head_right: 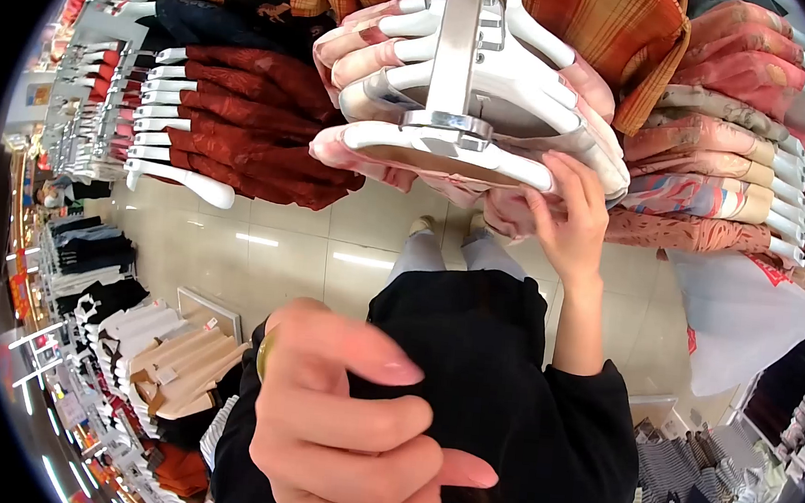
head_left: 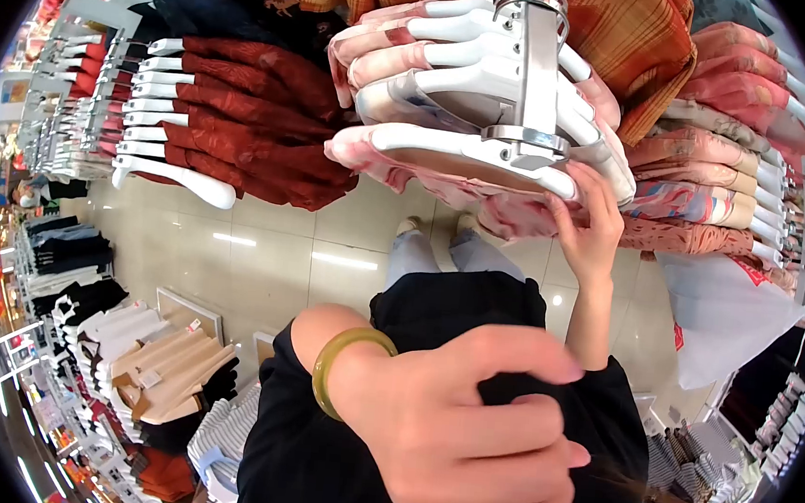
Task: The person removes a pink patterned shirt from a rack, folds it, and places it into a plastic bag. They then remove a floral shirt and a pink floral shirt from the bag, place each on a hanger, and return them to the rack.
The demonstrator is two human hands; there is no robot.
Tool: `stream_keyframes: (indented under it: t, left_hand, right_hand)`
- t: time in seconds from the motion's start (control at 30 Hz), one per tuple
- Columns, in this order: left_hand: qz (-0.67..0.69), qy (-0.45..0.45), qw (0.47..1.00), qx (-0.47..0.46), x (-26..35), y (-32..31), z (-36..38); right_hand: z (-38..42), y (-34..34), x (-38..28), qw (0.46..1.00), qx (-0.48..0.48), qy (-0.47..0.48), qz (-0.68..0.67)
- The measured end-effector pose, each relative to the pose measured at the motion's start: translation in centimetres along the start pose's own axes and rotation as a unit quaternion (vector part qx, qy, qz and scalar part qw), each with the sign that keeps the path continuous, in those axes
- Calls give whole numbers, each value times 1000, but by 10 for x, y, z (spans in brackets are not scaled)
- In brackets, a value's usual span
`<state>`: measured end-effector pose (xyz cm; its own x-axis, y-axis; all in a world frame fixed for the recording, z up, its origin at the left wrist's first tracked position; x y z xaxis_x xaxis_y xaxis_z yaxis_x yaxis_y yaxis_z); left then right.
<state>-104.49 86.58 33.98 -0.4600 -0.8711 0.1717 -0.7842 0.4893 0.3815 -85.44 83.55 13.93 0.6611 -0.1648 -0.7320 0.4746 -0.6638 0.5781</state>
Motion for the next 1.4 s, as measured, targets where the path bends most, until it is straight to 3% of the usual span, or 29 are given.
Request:
stream_keyframes:
  t: [0.03,0.1,0.13,0.17,0.27,0.43,0.47,0.5,0.57,0.63,0.73,0.83,0.87,0.97,1.07,1.17,1.3,1.4]
  left_hand:
    - [7,2,1000,1,-2,3,1]
    - [45,-45,998,23,-4,12,3]
    - [70,-103,992,31,-4,18,5]
    - [-3,-104,986,129,0,22,8]
    - [-33,-131,984,114,9,46,15]
    - [69,-139,986,59,-19,84,45]
    - [39,9,996,-79,-38,89,64]
    - [4,152,964,-219,-54,90,94]
    - [-150,231,953,-125,-118,79,119]
    - [-178,268,917,-234,-150,77,166]
    - [-4,372,893,-254,-181,81,230]
    - [128,456,874,-112,-183,82,254]
    - [132,452,875,-114,-182,79,258]
    - [154,428,889,-49,-182,79,267]
    - [108,413,904,-26,-181,77,264]
    - [36,343,933,-103,-183,72,257]
    - [6,332,936,-116,-181,67,248]
    - [-11,315,940,-131,-175,63,231]
  right_hand:
    - [2,0,-4,1000,0,-6,4]
    - [5,0,-2,993,11,-116,-27]
    - [6,1,-7,998,43,-50,22]
    - [8,0,-5,997,52,-51,24]
    - [15,-4,-5,992,97,-57,56]
    - [18,-12,-1,983,128,-102,86]
    - [19,-12,-1,981,137,-90,101]
    - [20,-11,0,979,147,-97,107]
    - [21,-11,4,976,138,-118,117]
    - [25,-6,7,972,150,-135,119]
    - [32,-2,4,975,143,-115,125]
    - [42,1,8,975,164,-84,127]
    - [48,0,15,975,167,-116,84]
    - [53,2,12,975,193,-64,93]
    - [57,3,15,975,194,-99,54]
    - [57,8,9,972,208,-99,41]
    - [61,12,13,970,226,-77,55]
    - [64,15,16,963,223,-138,-61]
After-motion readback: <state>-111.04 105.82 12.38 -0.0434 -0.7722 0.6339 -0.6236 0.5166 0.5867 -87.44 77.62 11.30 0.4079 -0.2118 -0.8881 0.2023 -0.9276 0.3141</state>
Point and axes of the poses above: each hand's wrist, its own z-axis away from the middle knuckle, its own y-axis out of the back of the hand, x = y × z, the point moved 6 cm from there along -z, towards the middle knuckle, and after that the axes turned 11 degrees about -y, right-handed, at the moved point
